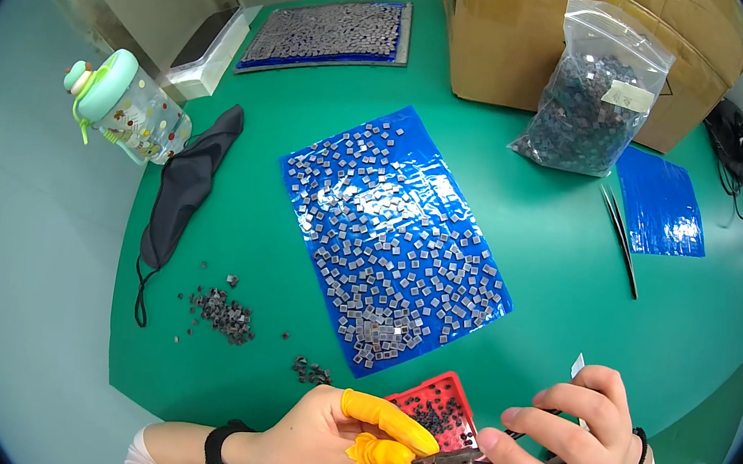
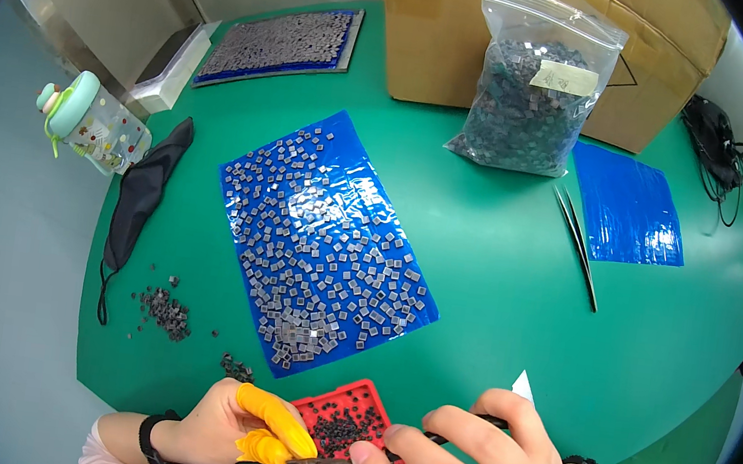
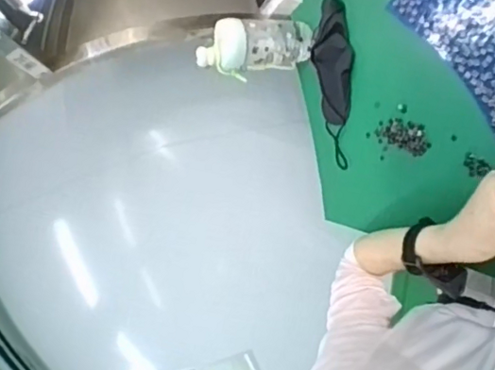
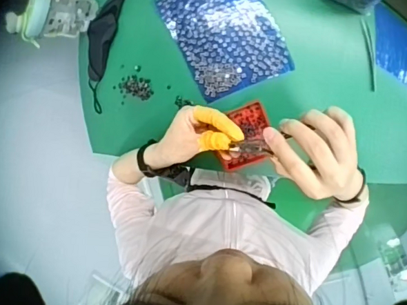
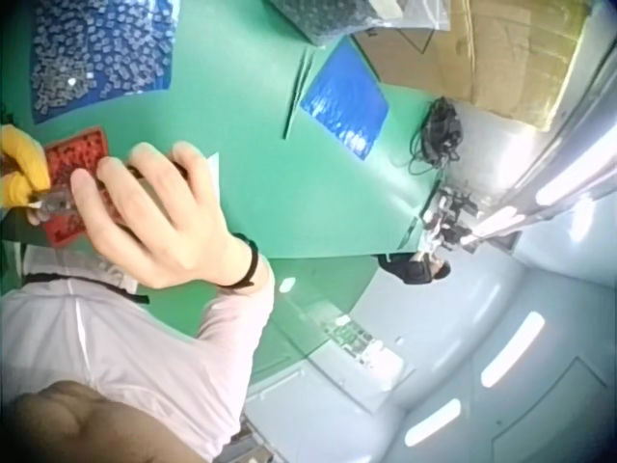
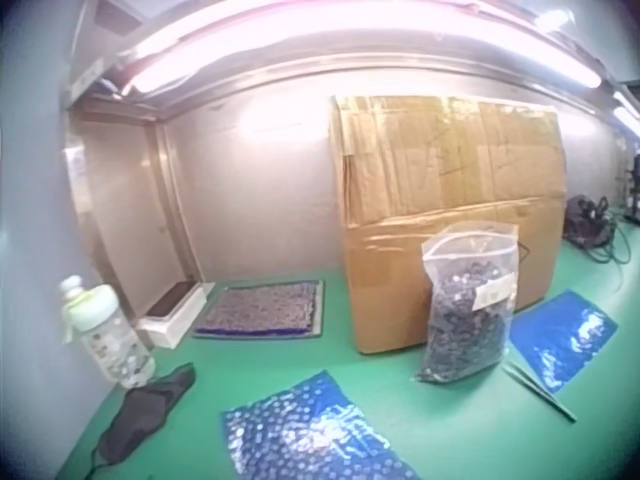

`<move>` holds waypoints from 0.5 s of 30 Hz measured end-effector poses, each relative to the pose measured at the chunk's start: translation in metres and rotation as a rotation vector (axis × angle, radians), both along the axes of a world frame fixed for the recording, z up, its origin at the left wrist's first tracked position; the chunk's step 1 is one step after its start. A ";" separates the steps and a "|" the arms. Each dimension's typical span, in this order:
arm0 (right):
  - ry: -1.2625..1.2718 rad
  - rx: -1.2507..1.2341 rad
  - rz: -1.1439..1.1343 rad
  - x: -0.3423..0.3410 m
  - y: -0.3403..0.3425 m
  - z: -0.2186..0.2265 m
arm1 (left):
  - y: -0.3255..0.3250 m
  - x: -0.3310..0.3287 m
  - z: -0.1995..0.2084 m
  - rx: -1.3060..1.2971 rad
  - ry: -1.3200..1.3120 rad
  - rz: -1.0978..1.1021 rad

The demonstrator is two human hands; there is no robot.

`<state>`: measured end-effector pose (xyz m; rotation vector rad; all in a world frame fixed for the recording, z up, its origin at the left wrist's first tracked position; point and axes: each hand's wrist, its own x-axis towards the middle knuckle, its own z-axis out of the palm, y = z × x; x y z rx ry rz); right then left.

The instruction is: The person uses pliers to pick up small black components from a red tray and places them onto a blue sheet. The person repeatedly picks up individual components and arranges them in rows on the sheet.

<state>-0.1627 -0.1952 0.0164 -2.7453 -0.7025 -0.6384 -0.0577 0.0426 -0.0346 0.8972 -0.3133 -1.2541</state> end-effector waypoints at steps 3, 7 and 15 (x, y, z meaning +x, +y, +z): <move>0.006 -0.027 -0.016 -0.001 0.001 0.000 | 0.000 -0.001 -0.002 -0.039 0.047 -0.013; -0.043 -0.064 0.010 0.000 0.004 -0.006 | -0.002 -0.009 -0.008 -0.189 0.186 -0.062; -0.072 -0.095 0.090 -0.002 0.002 -0.010 | 0.007 -0.028 -0.023 -0.118 -0.061 -0.071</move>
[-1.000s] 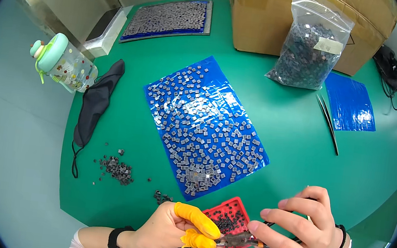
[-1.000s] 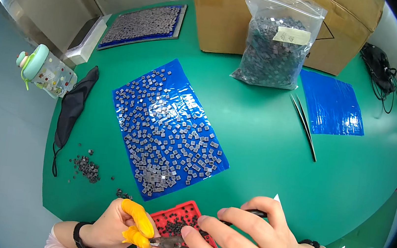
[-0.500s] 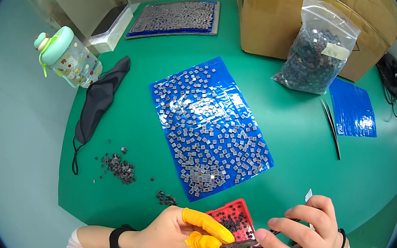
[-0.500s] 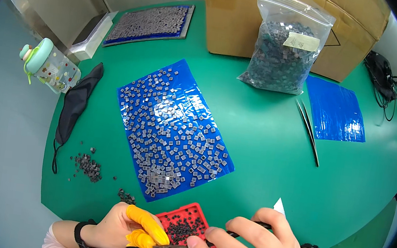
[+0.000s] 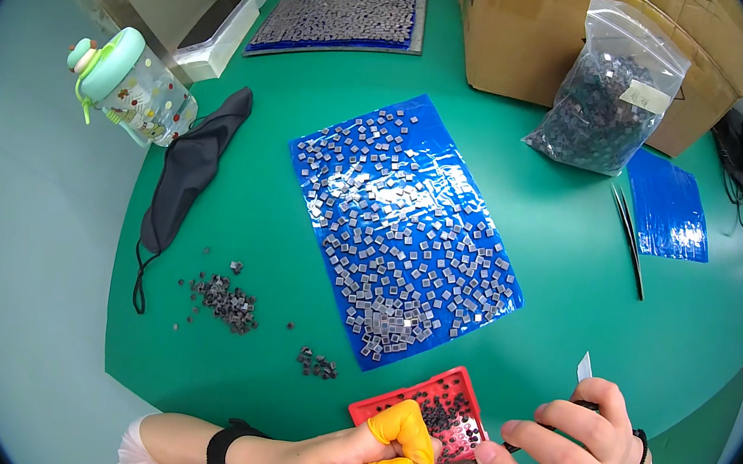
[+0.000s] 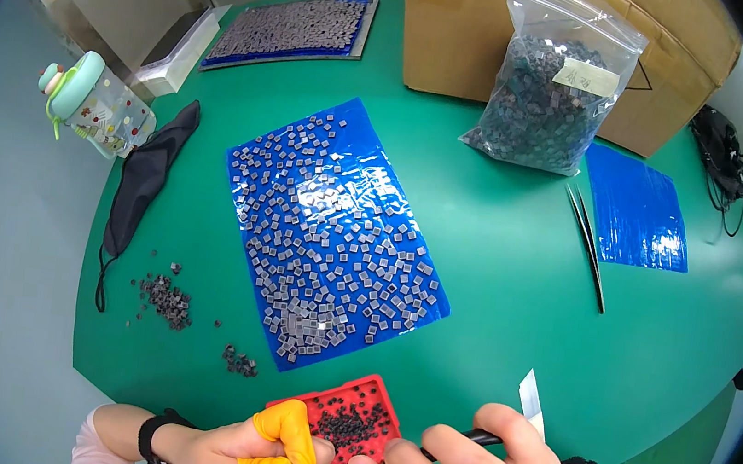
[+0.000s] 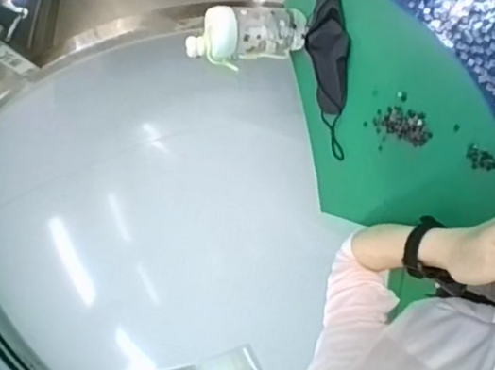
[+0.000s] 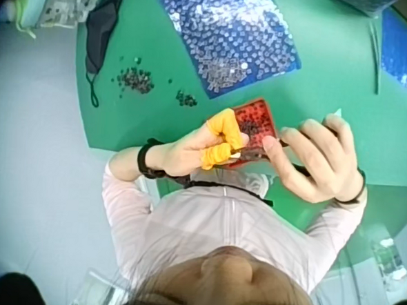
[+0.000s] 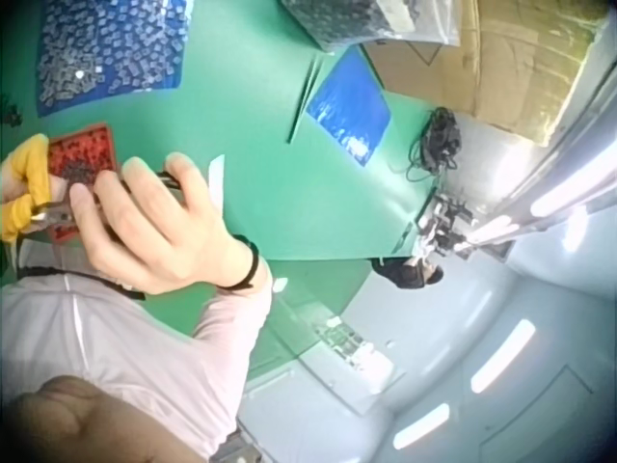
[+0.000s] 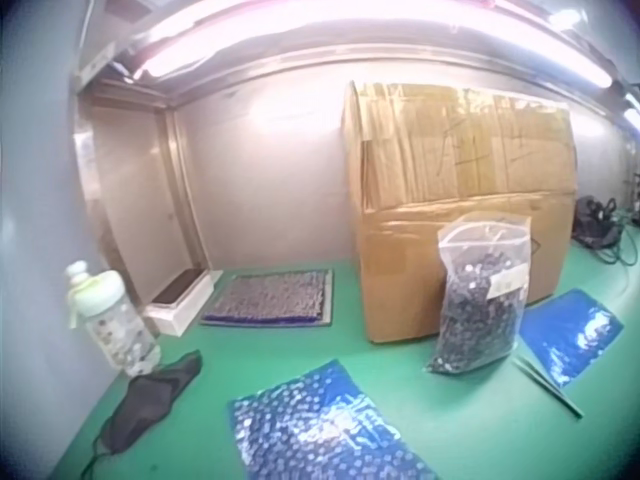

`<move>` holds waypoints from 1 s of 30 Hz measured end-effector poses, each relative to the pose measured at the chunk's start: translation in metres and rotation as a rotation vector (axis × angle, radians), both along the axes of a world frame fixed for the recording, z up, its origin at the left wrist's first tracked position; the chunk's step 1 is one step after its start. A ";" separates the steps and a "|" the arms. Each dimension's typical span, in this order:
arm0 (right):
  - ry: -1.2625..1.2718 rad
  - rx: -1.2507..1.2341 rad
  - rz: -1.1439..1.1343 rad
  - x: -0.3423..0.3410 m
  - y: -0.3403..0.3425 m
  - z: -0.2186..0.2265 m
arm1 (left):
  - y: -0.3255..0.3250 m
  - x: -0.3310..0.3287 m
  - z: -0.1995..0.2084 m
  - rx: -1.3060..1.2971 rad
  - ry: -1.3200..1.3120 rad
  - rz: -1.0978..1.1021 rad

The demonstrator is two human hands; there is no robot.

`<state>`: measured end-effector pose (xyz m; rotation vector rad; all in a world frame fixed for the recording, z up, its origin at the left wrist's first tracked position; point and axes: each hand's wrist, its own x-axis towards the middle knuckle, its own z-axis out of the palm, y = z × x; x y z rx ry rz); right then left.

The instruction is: The person uses pliers to pick up small black components from a red tray and places them onto a blue sheet. The person repeatedly picks up individual components and arranges them in rows on the sheet.

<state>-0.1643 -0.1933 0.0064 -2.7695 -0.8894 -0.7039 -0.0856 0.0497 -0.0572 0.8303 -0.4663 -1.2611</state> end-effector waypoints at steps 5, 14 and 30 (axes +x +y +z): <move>0.061 0.013 0.010 0.000 0.002 0.008 | 0.000 0.006 0.012 0.042 0.000 -0.085; 0.084 0.044 -0.017 -0.001 -0.001 0.008 | -0.003 0.011 0.018 0.038 0.095 -0.156; 0.115 0.111 -0.015 0.000 -0.001 0.010 | -0.010 0.017 0.020 -0.048 -0.459 0.151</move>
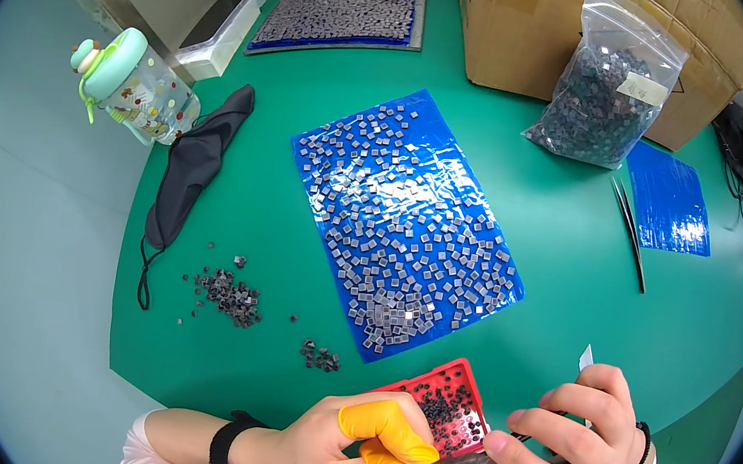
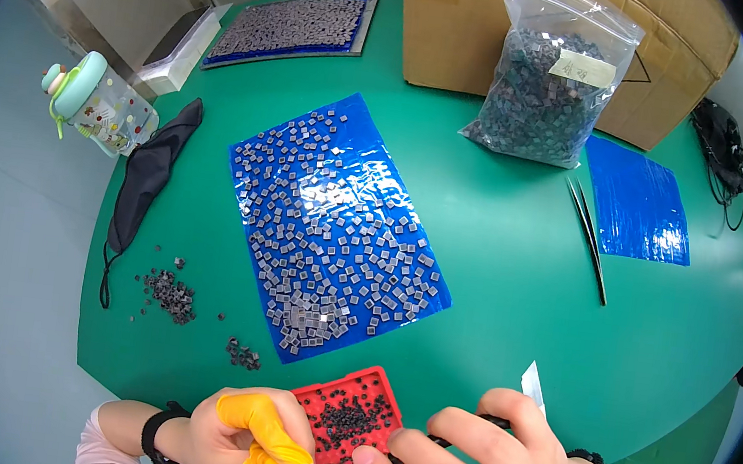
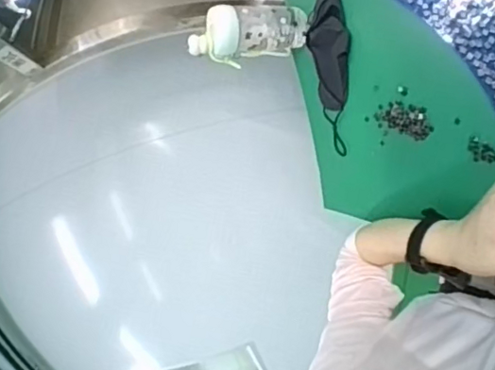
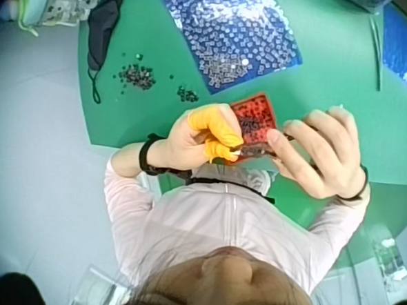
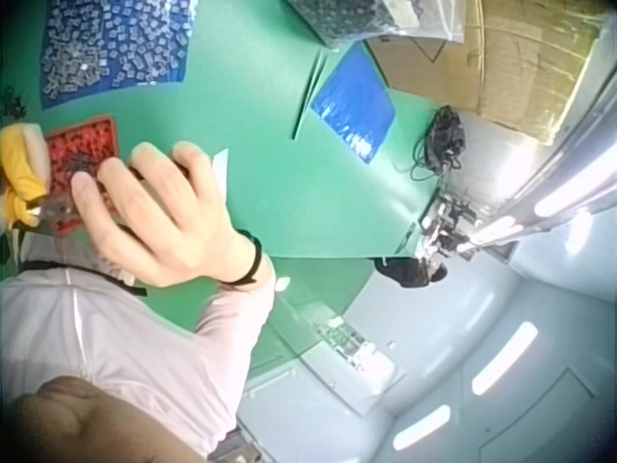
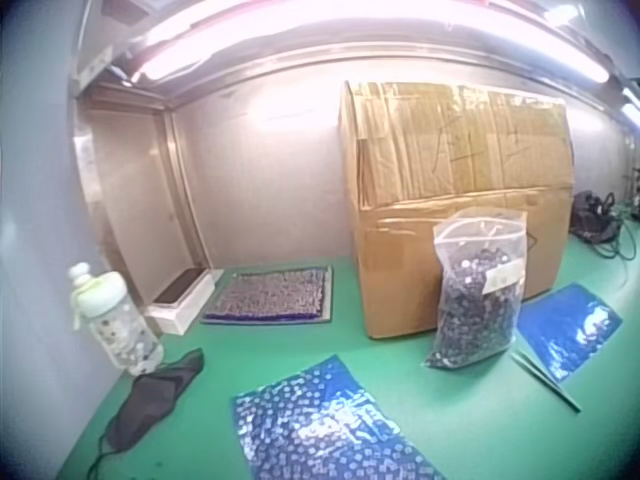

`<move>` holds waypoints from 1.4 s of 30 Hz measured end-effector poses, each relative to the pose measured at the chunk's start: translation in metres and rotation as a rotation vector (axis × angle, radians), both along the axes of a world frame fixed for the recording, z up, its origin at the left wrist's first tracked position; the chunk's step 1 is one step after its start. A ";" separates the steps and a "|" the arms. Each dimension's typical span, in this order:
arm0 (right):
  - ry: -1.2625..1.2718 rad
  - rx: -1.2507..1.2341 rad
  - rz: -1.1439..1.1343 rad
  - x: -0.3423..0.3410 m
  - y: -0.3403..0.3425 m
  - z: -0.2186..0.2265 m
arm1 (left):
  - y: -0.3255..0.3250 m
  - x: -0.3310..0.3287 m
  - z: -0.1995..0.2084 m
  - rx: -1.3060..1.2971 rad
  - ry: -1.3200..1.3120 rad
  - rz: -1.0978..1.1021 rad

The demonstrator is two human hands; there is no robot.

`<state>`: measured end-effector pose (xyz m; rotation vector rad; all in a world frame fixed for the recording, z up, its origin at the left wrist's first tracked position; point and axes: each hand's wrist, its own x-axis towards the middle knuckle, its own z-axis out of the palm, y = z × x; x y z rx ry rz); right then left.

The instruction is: The person uses pliers to pick up small black components from a red tray and places them onto a blue sheet. The person repeatedly picks up individual components and arranges them in rows on the sheet.

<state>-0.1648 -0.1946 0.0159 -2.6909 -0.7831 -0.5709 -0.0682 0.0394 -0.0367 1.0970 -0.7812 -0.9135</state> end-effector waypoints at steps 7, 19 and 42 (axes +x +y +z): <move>-0.023 -0.005 0.034 0.003 -0.001 -0.003 | 0.003 0.000 -0.003 0.045 -0.141 -0.092; -0.028 0.048 0.047 0.002 -0.003 0.001 | -0.001 0.015 0.004 -0.040 -0.112 -0.176; 0.005 0.039 0.076 0.005 -0.003 -0.002 | 0.004 0.004 0.003 0.003 -0.219 0.044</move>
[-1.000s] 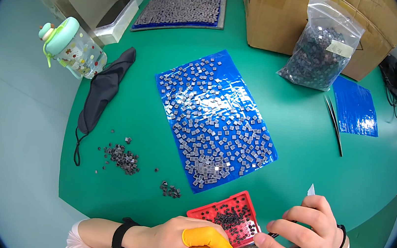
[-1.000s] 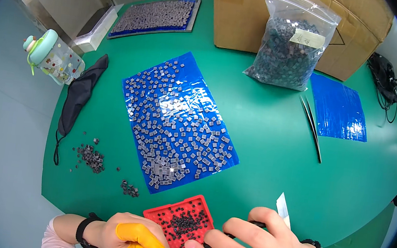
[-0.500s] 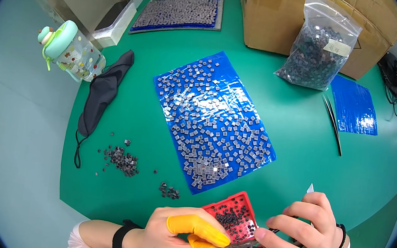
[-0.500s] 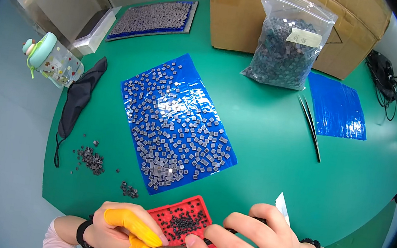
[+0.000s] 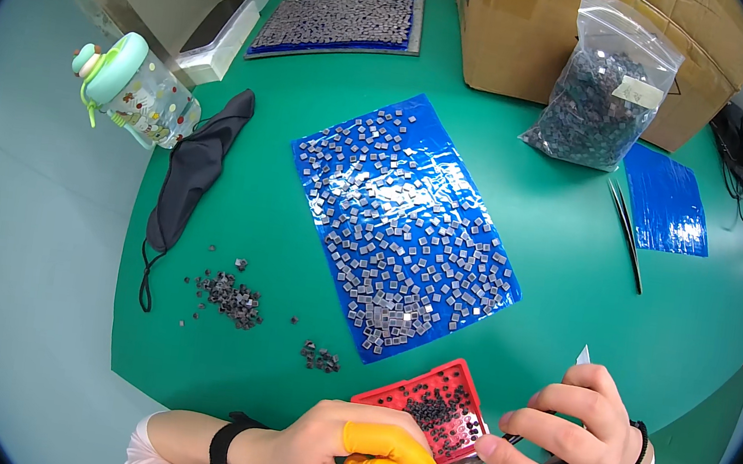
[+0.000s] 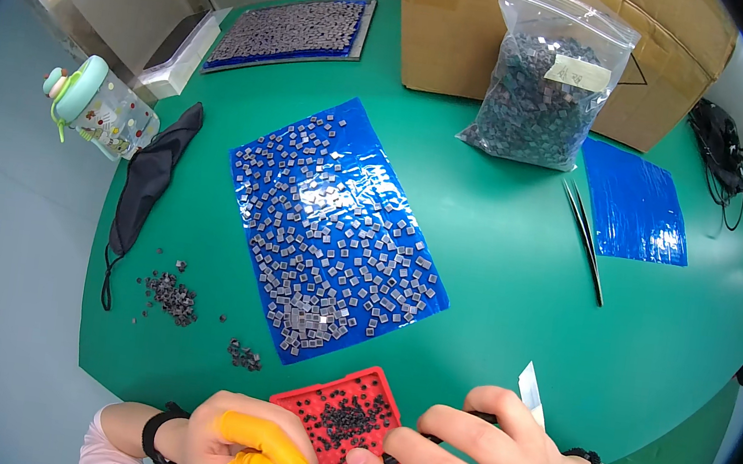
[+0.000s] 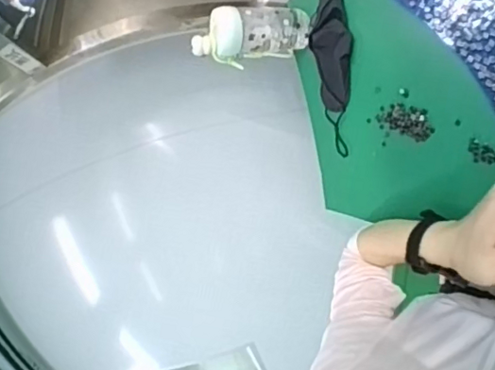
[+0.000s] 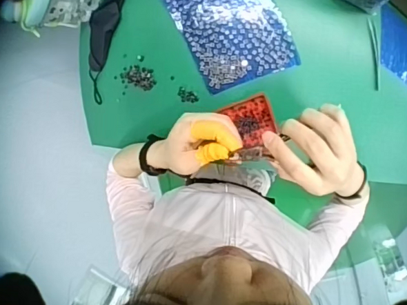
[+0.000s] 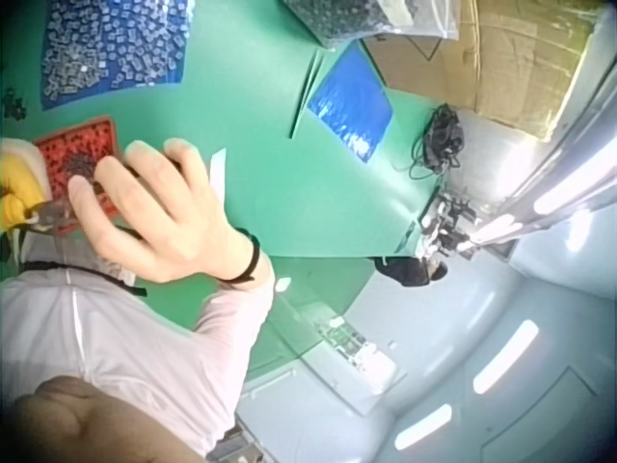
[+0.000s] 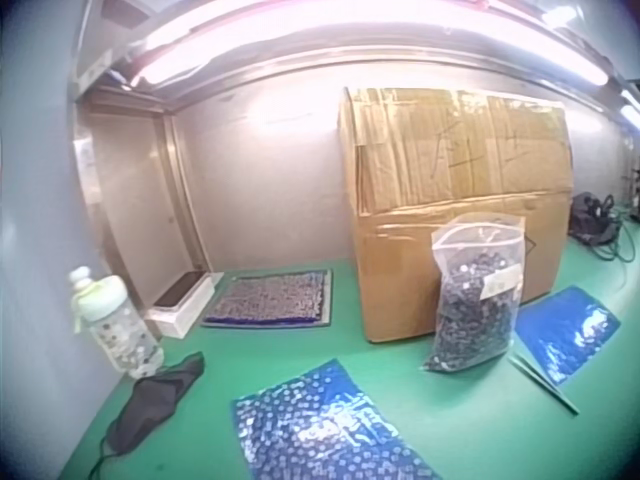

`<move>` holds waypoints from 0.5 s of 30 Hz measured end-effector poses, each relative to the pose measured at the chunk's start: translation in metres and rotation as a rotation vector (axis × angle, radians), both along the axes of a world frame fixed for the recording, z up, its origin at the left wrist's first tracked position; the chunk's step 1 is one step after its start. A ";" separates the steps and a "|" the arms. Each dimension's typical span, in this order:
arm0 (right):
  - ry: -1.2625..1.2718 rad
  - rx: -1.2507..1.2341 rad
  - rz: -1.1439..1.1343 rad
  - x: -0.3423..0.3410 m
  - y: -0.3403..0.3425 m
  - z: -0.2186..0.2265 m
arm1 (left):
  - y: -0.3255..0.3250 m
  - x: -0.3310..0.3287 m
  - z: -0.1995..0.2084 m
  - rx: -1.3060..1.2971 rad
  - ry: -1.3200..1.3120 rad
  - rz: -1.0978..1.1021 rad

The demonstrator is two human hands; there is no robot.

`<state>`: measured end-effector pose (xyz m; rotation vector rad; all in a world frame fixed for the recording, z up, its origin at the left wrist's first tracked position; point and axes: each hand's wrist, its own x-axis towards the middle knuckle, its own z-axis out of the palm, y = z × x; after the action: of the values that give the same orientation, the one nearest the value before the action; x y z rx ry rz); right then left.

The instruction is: The person uses pliers to pick up small black components from a red tray and places them onto a blue sheet. The person repeatedly picks up individual components and arranges them in rows on the sheet.

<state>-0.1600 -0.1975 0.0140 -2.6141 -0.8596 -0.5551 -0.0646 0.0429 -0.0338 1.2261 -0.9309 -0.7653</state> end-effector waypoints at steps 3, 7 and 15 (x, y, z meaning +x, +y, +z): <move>-0.024 -0.009 -0.024 0.000 0.001 0.000 | 0.002 0.000 -0.002 0.113 0.332 -0.109; -0.033 -0.029 -0.088 -0.001 0.003 0.000 | -0.001 0.002 0.010 0.173 0.357 -0.105; -0.033 -0.027 -0.086 -0.001 0.004 -0.002 | -0.001 0.000 0.010 0.109 0.322 0.065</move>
<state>-0.1615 -0.1939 0.0116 -2.6831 -0.7730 -0.6149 -0.0646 0.0417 -0.0237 1.1785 -0.5900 -0.9384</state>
